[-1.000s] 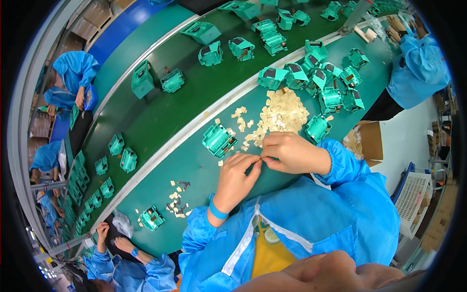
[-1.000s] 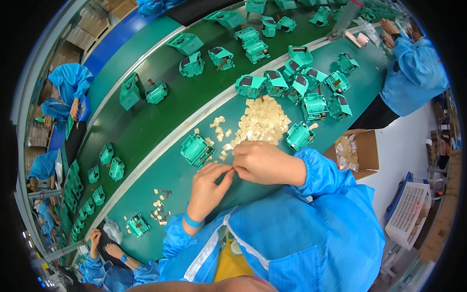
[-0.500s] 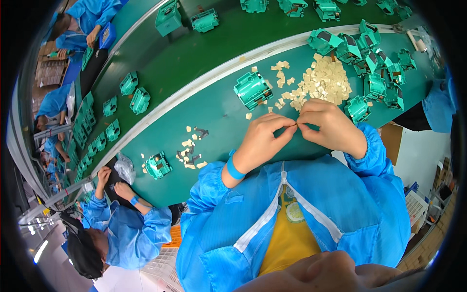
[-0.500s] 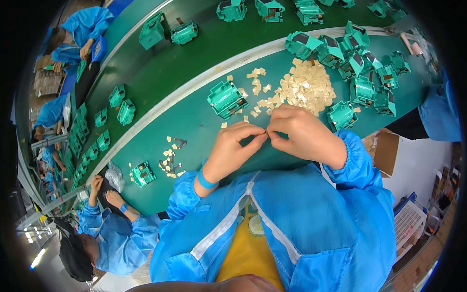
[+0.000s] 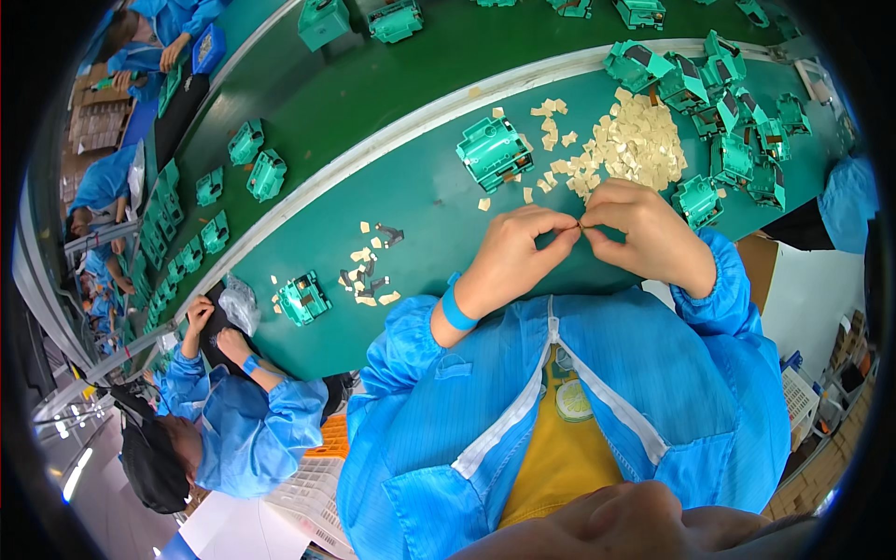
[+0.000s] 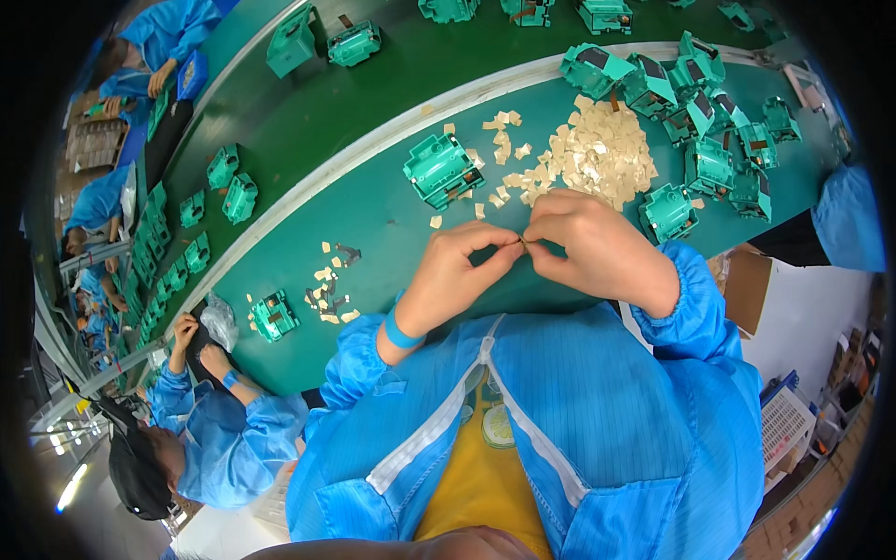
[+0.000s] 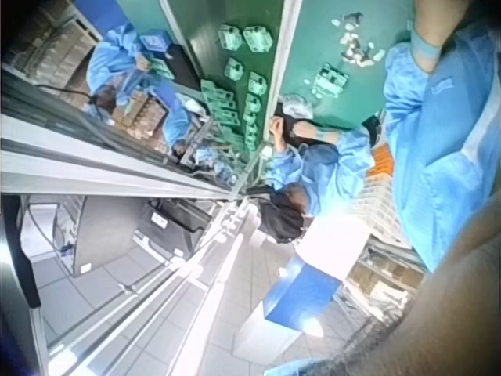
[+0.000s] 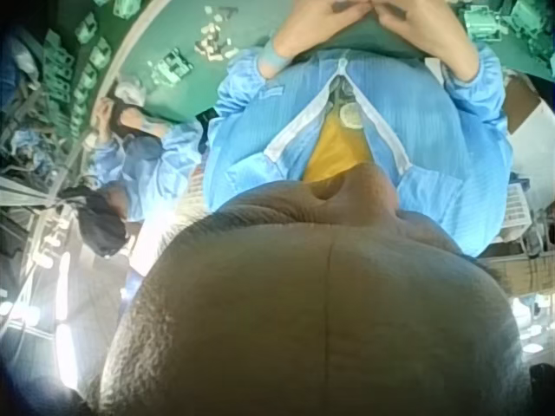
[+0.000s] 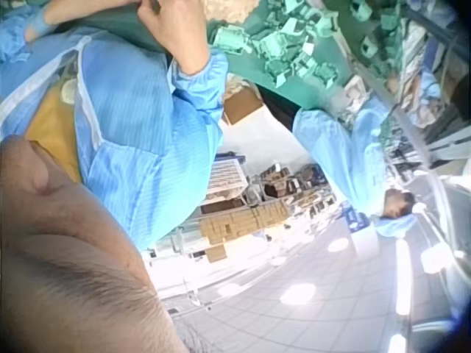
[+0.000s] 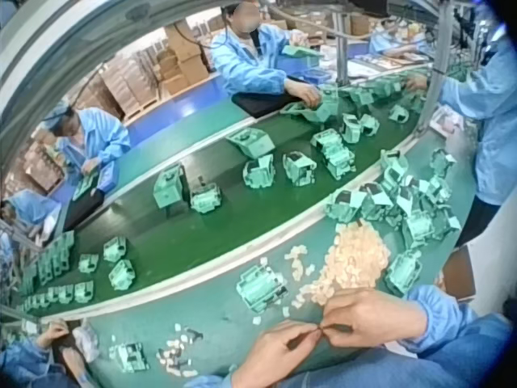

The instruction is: The person assembles internal circuit parts and foam strips into green electronic housings by hand on a production line.

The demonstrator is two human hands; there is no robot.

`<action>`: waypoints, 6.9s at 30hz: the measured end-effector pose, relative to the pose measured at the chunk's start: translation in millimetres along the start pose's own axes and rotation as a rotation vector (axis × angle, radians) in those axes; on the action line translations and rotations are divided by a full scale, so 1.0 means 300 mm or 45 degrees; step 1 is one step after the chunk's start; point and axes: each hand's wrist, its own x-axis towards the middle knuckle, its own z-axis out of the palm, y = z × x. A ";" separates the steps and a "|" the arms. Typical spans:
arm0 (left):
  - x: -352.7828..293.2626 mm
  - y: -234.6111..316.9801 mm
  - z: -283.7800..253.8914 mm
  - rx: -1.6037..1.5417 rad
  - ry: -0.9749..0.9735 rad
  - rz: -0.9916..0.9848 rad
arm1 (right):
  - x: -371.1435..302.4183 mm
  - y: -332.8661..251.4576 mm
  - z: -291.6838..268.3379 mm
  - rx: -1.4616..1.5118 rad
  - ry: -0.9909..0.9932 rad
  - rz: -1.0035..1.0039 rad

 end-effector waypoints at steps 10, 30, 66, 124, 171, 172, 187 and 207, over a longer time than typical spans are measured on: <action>-0.002 0.001 0.003 0.103 -0.013 0.001 | 0.008 0.006 0.021 -0.142 -0.004 -0.076; -0.038 -0.051 -0.033 0.655 0.478 0.377 | -0.022 0.183 -0.033 -0.670 0.541 0.768; 0.018 -0.117 -0.217 0.813 0.226 0.272 | 0.032 0.066 0.227 1.296 0.214 0.777; -0.180 -0.146 0.025 0.315 0.334 -0.025 | -0.053 0.036 0.305 1.215 0.124 0.915; -0.174 -0.130 0.024 0.370 0.317 -0.094 | -0.035 0.018 0.213 0.665 0.092 0.898; -0.170 -0.122 0.016 0.370 0.296 -0.095 | -0.041 0.028 0.219 0.665 0.100 0.897; -0.179 -0.145 -0.061 0.201 0.162 0.087 | -0.021 0.001 0.217 1.211 -0.003 0.829; -0.220 -0.068 -0.059 -0.423 0.226 -0.347 | 0.022 -0.114 0.228 0.774 0.052 0.715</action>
